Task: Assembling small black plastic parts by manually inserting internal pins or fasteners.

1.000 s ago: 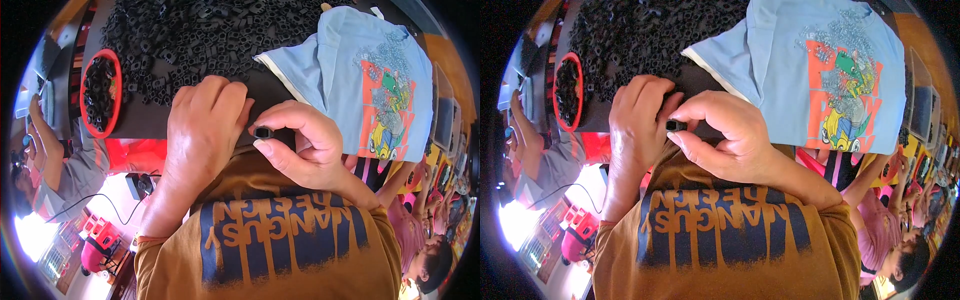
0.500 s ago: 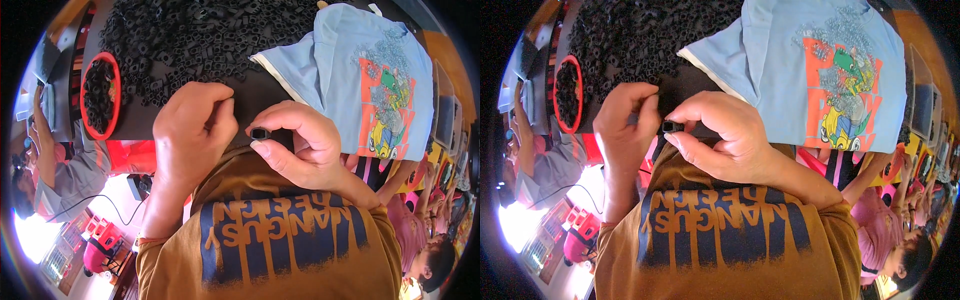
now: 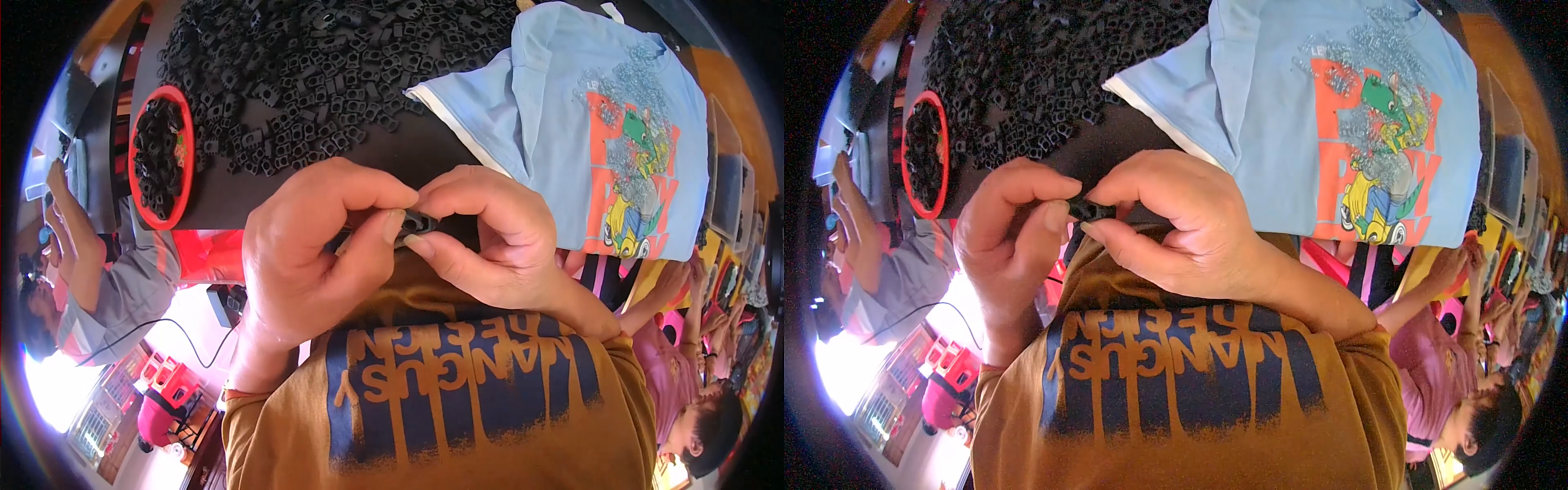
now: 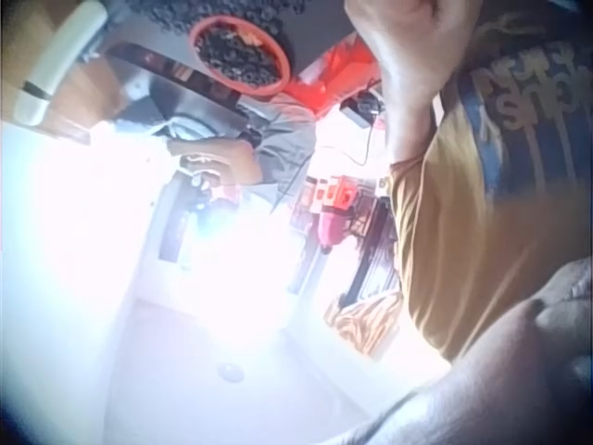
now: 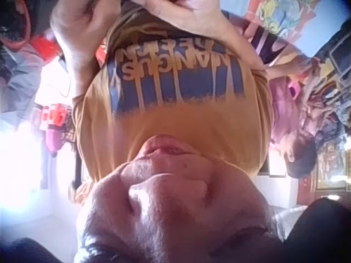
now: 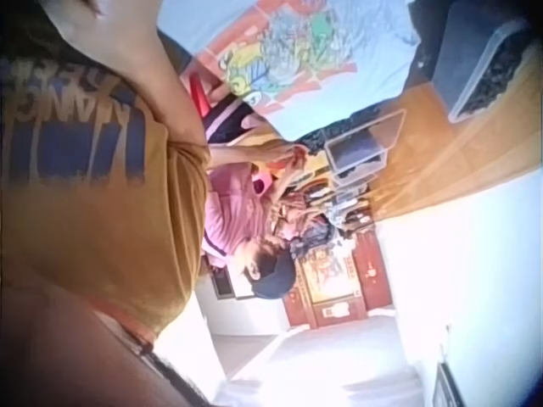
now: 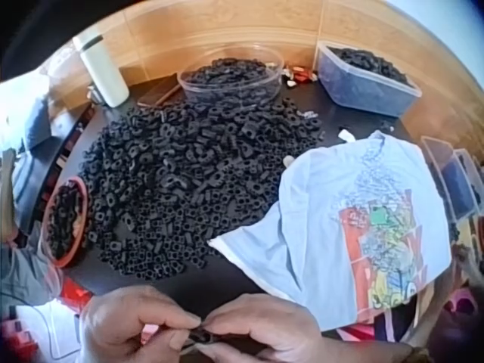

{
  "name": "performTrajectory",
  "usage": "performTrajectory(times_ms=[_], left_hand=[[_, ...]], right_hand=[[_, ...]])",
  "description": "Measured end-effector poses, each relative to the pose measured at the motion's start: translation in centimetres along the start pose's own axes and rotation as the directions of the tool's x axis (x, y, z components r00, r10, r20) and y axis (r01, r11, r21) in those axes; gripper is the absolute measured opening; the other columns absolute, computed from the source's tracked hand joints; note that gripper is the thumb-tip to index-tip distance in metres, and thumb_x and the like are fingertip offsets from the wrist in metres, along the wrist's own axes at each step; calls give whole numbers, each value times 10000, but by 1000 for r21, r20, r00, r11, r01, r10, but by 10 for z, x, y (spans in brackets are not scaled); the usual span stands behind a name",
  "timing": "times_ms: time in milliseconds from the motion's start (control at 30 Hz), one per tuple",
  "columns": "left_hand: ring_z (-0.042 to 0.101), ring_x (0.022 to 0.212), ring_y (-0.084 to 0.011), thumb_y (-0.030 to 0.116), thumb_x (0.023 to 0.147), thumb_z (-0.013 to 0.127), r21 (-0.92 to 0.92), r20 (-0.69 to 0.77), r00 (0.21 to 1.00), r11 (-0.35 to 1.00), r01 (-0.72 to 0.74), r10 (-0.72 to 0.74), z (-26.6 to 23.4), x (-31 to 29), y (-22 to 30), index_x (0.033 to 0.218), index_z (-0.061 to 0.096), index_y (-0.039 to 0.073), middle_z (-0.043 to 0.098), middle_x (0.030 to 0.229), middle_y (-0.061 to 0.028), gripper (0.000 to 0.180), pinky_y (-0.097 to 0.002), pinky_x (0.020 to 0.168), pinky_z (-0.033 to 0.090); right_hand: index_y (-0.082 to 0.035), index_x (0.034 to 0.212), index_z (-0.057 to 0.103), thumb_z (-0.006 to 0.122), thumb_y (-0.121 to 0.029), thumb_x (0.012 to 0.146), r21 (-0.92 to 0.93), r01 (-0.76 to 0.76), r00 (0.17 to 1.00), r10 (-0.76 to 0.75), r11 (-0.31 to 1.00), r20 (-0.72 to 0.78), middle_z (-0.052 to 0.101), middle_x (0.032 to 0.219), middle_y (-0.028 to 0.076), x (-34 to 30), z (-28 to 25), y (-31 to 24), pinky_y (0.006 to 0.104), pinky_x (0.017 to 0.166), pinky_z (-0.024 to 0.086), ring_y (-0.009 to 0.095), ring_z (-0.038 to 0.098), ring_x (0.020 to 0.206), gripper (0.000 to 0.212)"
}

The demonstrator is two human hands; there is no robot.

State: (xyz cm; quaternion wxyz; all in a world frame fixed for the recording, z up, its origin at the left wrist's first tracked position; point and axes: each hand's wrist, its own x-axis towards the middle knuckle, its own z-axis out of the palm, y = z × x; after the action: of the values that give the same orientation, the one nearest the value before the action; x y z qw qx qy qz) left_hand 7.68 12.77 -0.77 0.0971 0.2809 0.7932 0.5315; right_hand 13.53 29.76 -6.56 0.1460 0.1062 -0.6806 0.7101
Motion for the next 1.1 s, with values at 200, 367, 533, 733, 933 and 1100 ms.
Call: performTrajectory(times_ms=[200, 367, 533, 733, 933, 1100], left_hand=[[582, 640, -174, -83, 745, 672, 26, 46, 993, 994, -107, 106, -4, 3, 0, 960, 656, 22, 637, 792, -76, 239, -273, 568, 458], [592, 698, -204, -88, 761, 656, 16, 90, 987, 991, -134, 132, -6, 4, 2, 966, 652, 14, 634, 825, -91, 229, -289, 601, 468], [596, 747, -222, -84, 771, 646, 11, 81, 993, 997, -82, 80, -5, 2, 3, 975, 650, 6, 628, 858, -104, 223, -299, 629, 469], [563, 718, -189, -75, 788, 581, 15, 91, 996, 1000, -5, 3, -9, -1, 10, 977, 632, -23, 590, 891, -120, 202, -273, 658, 449], [535, 680, -161, 129, 888, 551, -627, 150, 954, 721, 296, -261, -7, 12, 7, 1072, 506, -43, 558, 941, -175, 256, -260, 615, 455], [538, 645, -169, 203, 952, 504, -711, 375, 870, 502, 492, -321, 1, 50, 14, 1142, 468, -44, 558, 996, -173, 314, -268, 600, 457]], right_hand=[[-26, 904, 664, 756, -21, 758, 39, -7, 1000, 7, 999, -4, 637, 745, 75, 0, 1, 2, 296, 546, 446, 195, 617, 625, 173], [-26, 898, 663, 769, -38, 757, 11, 20, 1000, -20, 1000, -1, 635, 744, 75, 0, -1, 2, 294, 537, 441, 196, 614, 617, 176], [-25, 892, 659, 768, -46, 760, 14, 2, 1000, -2, 1000, 18, 630, 737, 79, 1, -1, 0, 306, 533, 437, 213, 608, 612, 173], [-9, 929, 657, 753, -7, 772, -49, 56, 993, -51, 997, 110, 662, 848, 109, 3, -8, -4, 311, 596, 471, 242, 638, 702, 184], [-32, 870, 636, 731, -82, 777, -24, 101, 994, -100, 995, 44, 615, 773, 95, -3, -5, -2, 382, 626, 477, 278, 616, 718, 142], [-40, 840, 616, 710, -171, 760, -67, 144, 984, -136, 987, 111, 615, 803, 125, -9, -6, 3, 448, 672, 475, 350, 598, 788, 179]])
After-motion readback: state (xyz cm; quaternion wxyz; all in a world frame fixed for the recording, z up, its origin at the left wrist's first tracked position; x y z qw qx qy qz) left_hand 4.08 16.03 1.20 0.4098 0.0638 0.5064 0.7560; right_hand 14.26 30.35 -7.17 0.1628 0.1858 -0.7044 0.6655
